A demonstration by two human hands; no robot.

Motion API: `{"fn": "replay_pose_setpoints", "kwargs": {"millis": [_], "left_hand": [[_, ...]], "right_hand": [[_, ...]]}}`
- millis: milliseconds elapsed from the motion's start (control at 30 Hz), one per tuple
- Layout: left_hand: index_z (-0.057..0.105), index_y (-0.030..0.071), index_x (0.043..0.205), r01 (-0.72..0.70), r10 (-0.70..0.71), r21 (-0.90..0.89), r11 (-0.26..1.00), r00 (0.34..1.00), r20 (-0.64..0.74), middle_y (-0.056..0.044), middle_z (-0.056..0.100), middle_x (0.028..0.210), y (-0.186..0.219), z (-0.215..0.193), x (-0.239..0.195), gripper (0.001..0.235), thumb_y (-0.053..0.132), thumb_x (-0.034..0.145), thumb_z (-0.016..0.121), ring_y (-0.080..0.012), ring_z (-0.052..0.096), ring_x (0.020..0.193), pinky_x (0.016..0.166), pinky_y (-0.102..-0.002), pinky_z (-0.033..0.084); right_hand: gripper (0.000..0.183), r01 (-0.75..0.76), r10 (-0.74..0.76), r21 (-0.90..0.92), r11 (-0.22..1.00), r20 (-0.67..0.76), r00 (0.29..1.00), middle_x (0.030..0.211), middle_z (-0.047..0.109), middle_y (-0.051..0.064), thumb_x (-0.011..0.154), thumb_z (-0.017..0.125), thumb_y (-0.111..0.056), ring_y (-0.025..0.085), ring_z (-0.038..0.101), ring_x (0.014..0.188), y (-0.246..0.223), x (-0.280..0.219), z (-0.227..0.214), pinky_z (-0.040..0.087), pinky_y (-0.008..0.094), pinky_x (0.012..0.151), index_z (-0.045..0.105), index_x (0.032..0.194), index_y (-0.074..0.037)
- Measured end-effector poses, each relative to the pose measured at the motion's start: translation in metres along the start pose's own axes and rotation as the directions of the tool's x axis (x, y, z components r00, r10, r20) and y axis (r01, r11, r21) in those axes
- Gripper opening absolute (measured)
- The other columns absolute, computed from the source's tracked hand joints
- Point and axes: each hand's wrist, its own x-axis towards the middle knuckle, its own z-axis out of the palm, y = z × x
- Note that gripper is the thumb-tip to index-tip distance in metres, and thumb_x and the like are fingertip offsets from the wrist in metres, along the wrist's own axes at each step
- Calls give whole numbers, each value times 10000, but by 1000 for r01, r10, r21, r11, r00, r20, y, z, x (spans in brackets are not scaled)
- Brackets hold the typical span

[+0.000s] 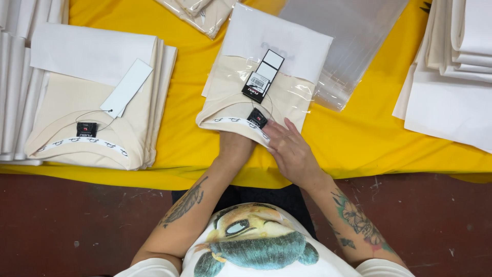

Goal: Folding t-shirts and placing them into plastic bags for final packaging

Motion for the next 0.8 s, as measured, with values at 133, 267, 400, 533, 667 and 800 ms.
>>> {"fn": "replay_pose_setpoints", "kwargs": {"millis": [133, 267, 400, 533, 667, 800], "left_hand": [[726, -35, 1128, 49, -47, 36, 998, 996, -70, -203, 706, 921, 4, -18, 4, 253, 139, 946, 696, -383, 697, 957, 904, -520, 541], [695, 2, 1288, -55, 68, 78, 995, 981, -180, -201, 714, 1089, -25, -6, -38, 303, 76, 1000, 631, -350, 676, 1119, 1067, -488, 502], [704, 36, 1303, -96, 117, 111, 989, 972, -203, -197, 705, 1228, -57, -12, -64, 348, 187, 990, 681, -371, 605, 1282, 1162, -538, 387], [752, 74, 1165, -39, 72, 169, 985, 977, -199, -136, 726, 1151, -69, -31, -65, 211, 186, 1003, 677, -302, 650, 1202, 1080, -461, 467], [730, 160, 1192, -113, 185, 260, 959, 945, -270, -93, 659, 1160, -76, -36, -58, 199, 188, 1005, 668, -319, 614, 1181, 1007, -451, 522], [739, 133, 1174, -126, 180, 286, 950, 969, -171, -85, 683, 1137, -86, -41, -53, 185, 152, 1024, 633, -287, 637, 1149, 985, -430, 529]], "right_hand": [[328, 12, 0, -134, 991, 90, 996, 1465, 588, 112, 1027, 591, -274, 303, 542, 1373, 2, 3, 6, 348, 544, 1198, 552, 1337, -173], [387, 27, 6, -212, 977, 152, 988, 1462, 587, 131, 1021, 601, -212, 325, 520, 1394, 5, -2, 9, 336, 547, 1195, 617, 1407, -223], [376, 44, -3, -227, 973, 180, 984, 1456, 597, 137, 1014, 613, -212, 319, 526, 1391, 4, -3, 6, 351, 531, 1192, 657, 1385, -251], [327, 38, 13, -270, 962, 183, 983, 1404, 638, 133, 1017, 612, -241, 305, 556, 1366, -3, 6, -5, 393, 491, 1179, 698, 1331, -255], [333, 14, 54, -292, 956, 225, 973, 1452, 597, 137, 977, 666, -396, 321, 469, 1437, -20, 19, -11, 304, 503, 1226, 749, 1246, -216], [431, 19, 48, -226, 974, 287, 957, 1408, 621, 132, 982, 642, -436, 305, 499, 1418, -6, 7, -2, 284, 507, 1234, 694, 1329, -186]]}}
